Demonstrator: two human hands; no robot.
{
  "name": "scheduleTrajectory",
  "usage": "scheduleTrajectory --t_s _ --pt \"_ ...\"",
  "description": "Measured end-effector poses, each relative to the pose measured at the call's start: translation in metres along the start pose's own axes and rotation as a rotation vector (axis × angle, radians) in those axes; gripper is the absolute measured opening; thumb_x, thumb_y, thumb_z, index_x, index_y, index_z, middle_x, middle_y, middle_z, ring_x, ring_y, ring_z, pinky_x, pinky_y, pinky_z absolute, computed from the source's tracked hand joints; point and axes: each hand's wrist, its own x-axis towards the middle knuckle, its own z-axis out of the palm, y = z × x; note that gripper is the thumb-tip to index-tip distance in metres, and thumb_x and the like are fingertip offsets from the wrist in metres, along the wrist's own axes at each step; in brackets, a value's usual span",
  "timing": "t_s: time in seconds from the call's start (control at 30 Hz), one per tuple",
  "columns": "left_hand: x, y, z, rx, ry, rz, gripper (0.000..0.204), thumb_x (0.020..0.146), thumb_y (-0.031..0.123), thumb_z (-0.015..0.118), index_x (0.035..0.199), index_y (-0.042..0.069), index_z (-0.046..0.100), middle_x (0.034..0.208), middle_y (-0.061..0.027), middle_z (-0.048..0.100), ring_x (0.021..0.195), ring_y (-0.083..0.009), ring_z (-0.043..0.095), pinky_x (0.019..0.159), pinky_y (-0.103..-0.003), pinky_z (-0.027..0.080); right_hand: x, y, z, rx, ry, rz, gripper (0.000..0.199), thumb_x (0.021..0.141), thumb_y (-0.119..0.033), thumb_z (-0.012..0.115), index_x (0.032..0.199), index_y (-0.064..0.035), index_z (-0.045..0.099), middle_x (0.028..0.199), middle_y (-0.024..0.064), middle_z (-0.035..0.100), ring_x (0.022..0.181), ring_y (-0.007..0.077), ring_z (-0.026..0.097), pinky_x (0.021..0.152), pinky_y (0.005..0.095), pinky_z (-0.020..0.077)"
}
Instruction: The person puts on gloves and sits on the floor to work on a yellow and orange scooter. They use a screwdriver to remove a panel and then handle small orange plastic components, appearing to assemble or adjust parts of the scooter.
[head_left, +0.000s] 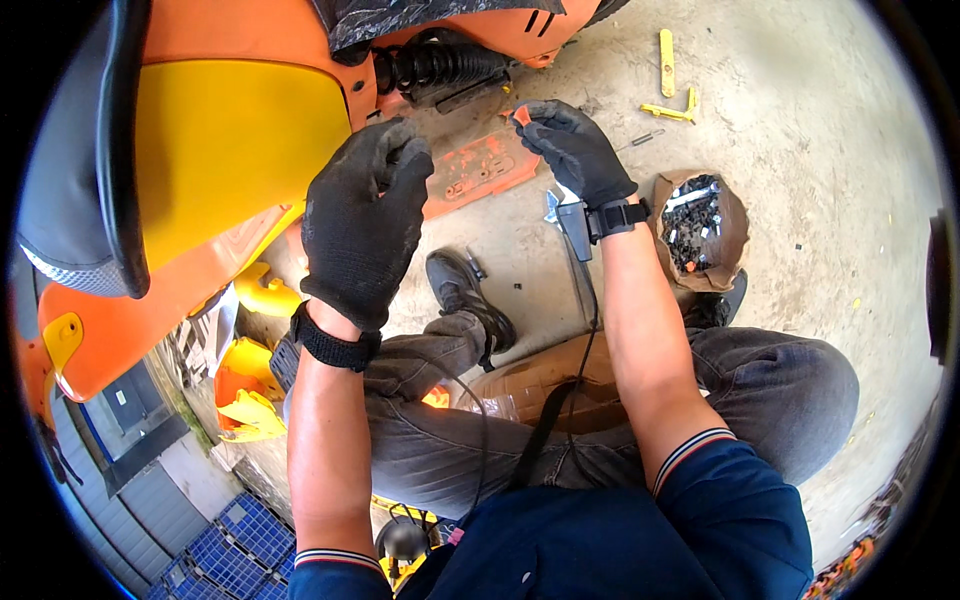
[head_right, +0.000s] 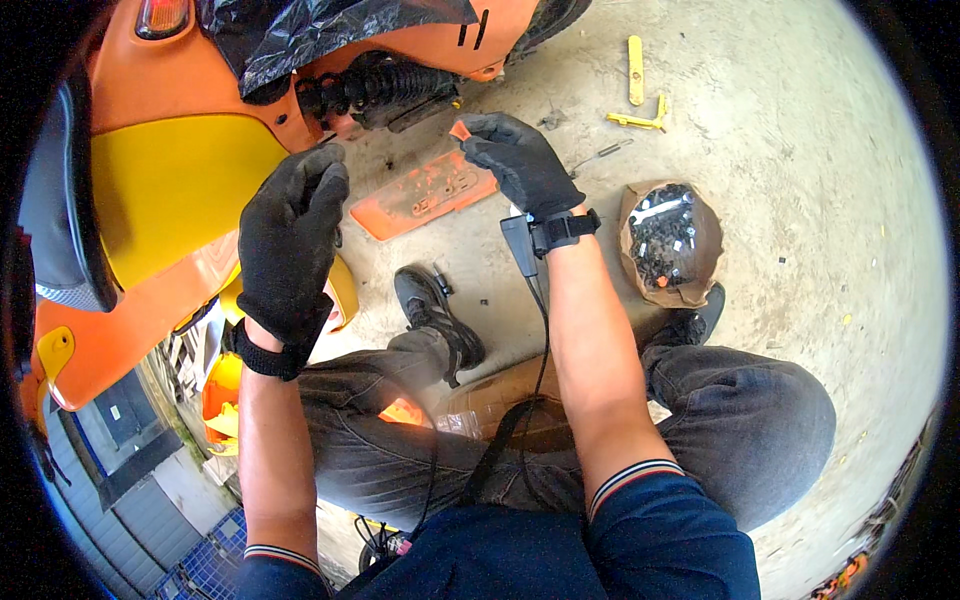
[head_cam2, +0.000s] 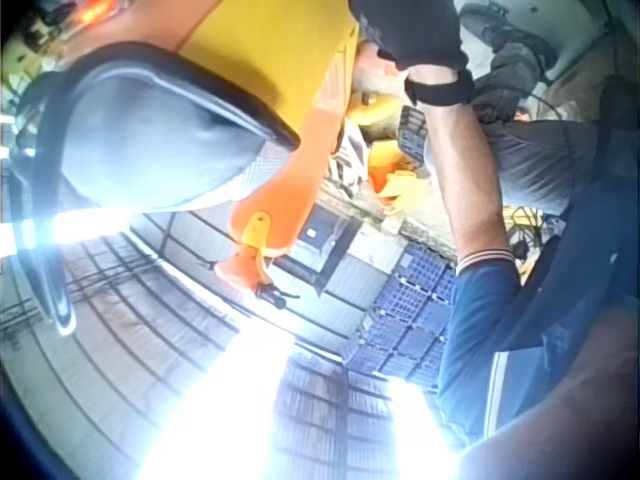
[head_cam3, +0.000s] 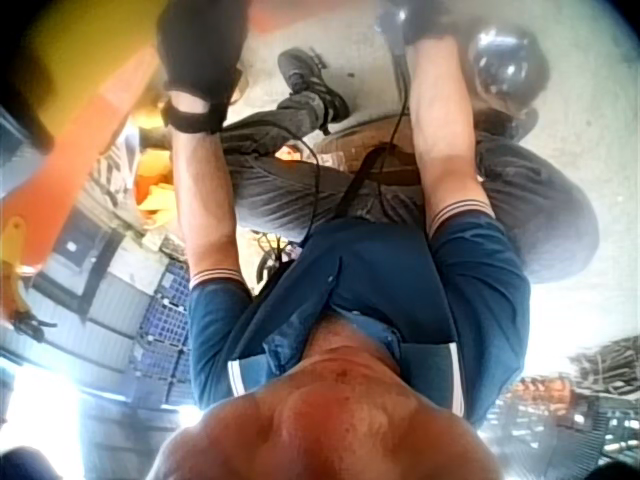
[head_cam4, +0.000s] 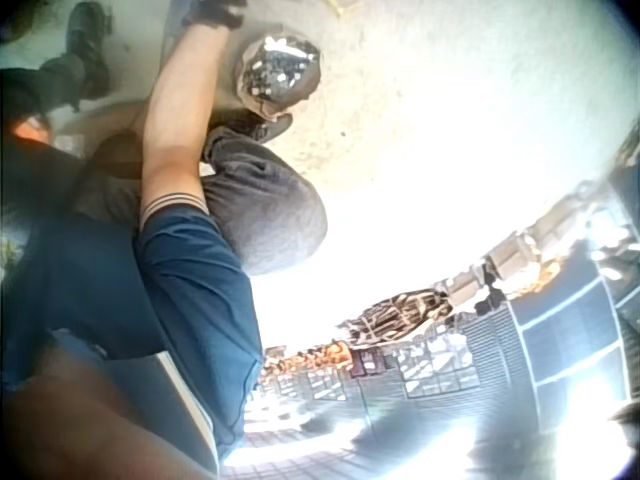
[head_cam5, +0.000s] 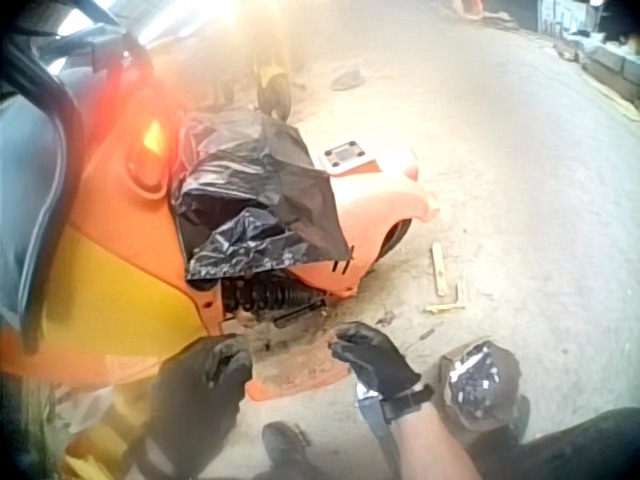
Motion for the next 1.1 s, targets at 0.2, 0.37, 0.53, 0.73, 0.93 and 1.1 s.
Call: scheduleTrajectory --t_s 0.2,0.37,0.53,0.73,0.93,1.1 --pt "0.002 -0.004 0.002 0.122 -0.031 0.05 0.026 0.085 0.009 0.063 0.109 -0.001 0.063 0.086 -0.0087 0.064 0.073 -0.01 0.056 0.064 -0.024 0.048 -0.002 -0.006 0.015 0.055 -0.077 0.056 0.034 0.089 -0.01 0.063 0.121 -0.0003 0.056 0.101 0.0068 0.064 0.09 0.0139 0.061 0.079 0.0255 0.0487" --pt "0.001 -0.01 0.005 0.147 -0.087 0.122 0.038 0.083 0.011 0.066 0.12 0.001 0.059 0.089 -0.0105 0.064 0.075 -0.0136 0.059 0.065 -0.026 0.05 -0.004 -0.018 0.037 -0.042 -0.218 0.062 0.035 0.087 -0.013 0.065 0.118 0.0009 0.058 0.095 0.0054 0.063 0.08 0.0104 0.057 0.072 0.0239 0.0461" --pt "0.0 -0.013 0.005 0.187 -0.17 0.063 0.04 0.083 0.019 0.066 0.119 0.002 0.059 0.108 -0.0206 0.063 0.094 -0.0355 0.062 0.081 -0.039 0.049 -0.008 -0.03 0.06 -0.053 -0.311 0.084 0.033 0.086 -0.015 0.066 0.114 0.0015 0.06 0.091 0.0047 0.063 0.075 0.0094 0.055 0.069 0.0233 0.0459" --pt "0.0 -0.013 0.004 0.142 -0.151 0.057 0.028 0.084 0.018 0.064 0.106 0.001 0.064 0.097 -0.0213 0.065 0.088 -0.0362 0.063 0.077 -0.04 0.049 -0.009 -0.037 0.068 -0.069 -0.292 0.108 0.033 0.087 -0.014 0.065 0.116 0.0011 0.059 0.09 0.0038 0.064 0.074 0.0078 0.057 0.068 0.0214 0.0468" --pt "0.001 -0.011 0.002 0.301 -0.138 0.161 0.018 0.083 0.015 0.063 0.095 0.001 0.064 0.088 -0.0206 0.064 0.082 -0.0383 0.061 0.072 -0.042 0.048 -0.01 -0.038 0.067 -0.035 -0.355 0.104 0.032 0.089 -0.013 0.064 0.117 0.0006 0.058 0.091 0.0038 0.065 0.079 0.0082 0.06 0.071 0.0218 0.0492" --pt "0.002 -0.009 -0.001 0.271 -0.188 0.11 0.014 0.082 0.014 0.064 0.088 0.001 0.061 0.081 -0.0212 0.061 0.078 -0.0399 0.059 0.067 -0.044 0.046 -0.01 -0.03 0.068 0.073 -0.374 0.098 0.032 0.088 -0.012 0.064 0.118 0.0 0.058 0.091 0.0037 0.065 0.079 0.0082 0.061 0.071 0.0216 0.0487"
